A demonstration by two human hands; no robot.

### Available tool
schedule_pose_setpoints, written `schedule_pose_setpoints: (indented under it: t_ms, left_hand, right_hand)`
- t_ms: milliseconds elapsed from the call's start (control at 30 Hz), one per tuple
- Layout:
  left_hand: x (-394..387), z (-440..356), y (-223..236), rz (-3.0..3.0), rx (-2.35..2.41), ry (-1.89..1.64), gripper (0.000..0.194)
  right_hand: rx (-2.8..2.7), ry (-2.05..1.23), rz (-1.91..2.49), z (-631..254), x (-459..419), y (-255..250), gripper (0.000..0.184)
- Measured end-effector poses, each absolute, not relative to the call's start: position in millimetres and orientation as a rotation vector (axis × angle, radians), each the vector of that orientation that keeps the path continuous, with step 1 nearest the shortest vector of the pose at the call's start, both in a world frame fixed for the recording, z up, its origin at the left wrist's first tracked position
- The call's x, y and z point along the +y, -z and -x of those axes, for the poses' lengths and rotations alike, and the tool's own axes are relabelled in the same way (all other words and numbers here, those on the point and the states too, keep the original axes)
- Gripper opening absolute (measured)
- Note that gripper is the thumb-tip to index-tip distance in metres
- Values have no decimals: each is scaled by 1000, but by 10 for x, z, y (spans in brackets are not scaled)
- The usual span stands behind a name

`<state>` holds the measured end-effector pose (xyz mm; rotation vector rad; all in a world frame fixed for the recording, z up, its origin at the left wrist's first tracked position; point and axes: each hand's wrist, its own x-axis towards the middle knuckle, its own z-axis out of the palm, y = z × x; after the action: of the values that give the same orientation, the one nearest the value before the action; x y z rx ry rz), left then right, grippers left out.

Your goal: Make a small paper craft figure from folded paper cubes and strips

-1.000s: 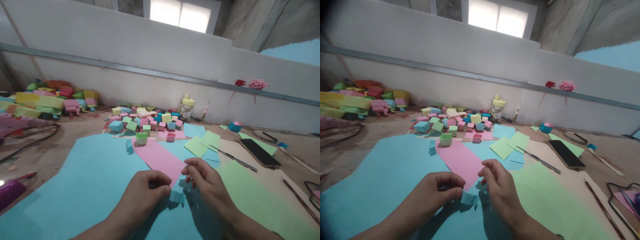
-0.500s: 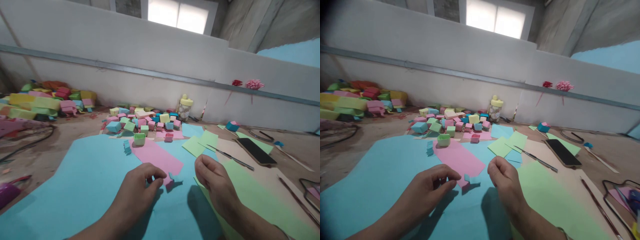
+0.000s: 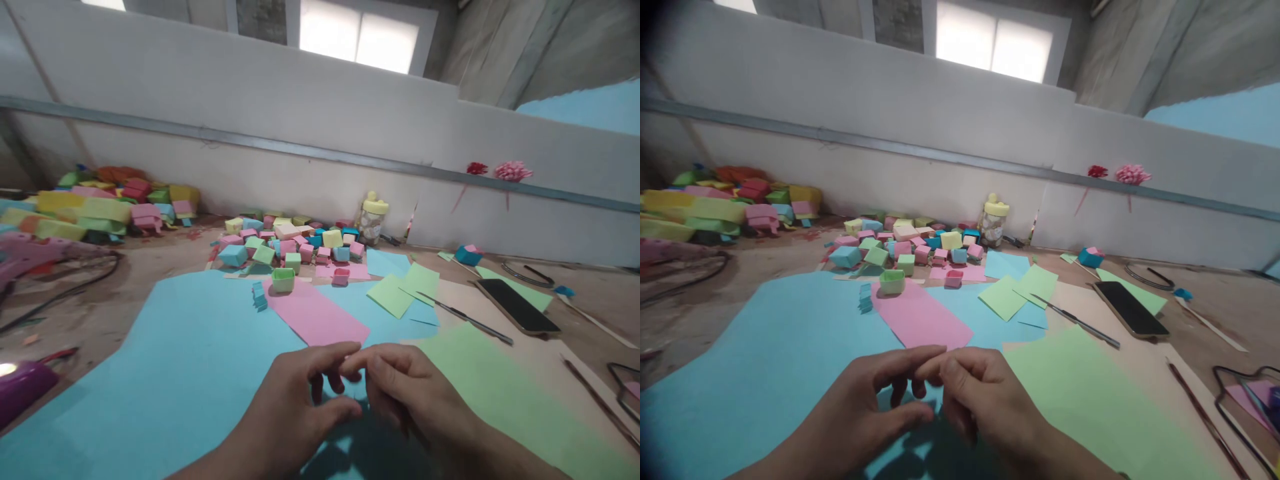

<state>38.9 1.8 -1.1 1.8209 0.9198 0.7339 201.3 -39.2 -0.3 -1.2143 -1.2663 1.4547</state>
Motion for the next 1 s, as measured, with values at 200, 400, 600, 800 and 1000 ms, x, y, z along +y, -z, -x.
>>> schedule_pose_setpoints:
  t_ms: [200,400,600,800,1000]
  left_hand:
    - [121,-402,7,-1366,1132,-728,6]
    - [171,-388,-9,-1164,1226,-898,19]
    - [232,-337,7,-1147,1221,-962,26]
    - [257,-355,69,-1169,1202,-906,23]
    - [268,-368,126,-1100,1175,-847,32]
  right_hand:
    - [-837,-1380,932,-2224,-263,-95,30]
    - [-1296,-821,1116,-2334,-264,-187,43]
    - [-1906,-465,1342,-2208,-303,85,51]
    - [-2311,30,1112,-2196,-202,320,52]
    - [-2565,580,974,-2027,-211,305,42]
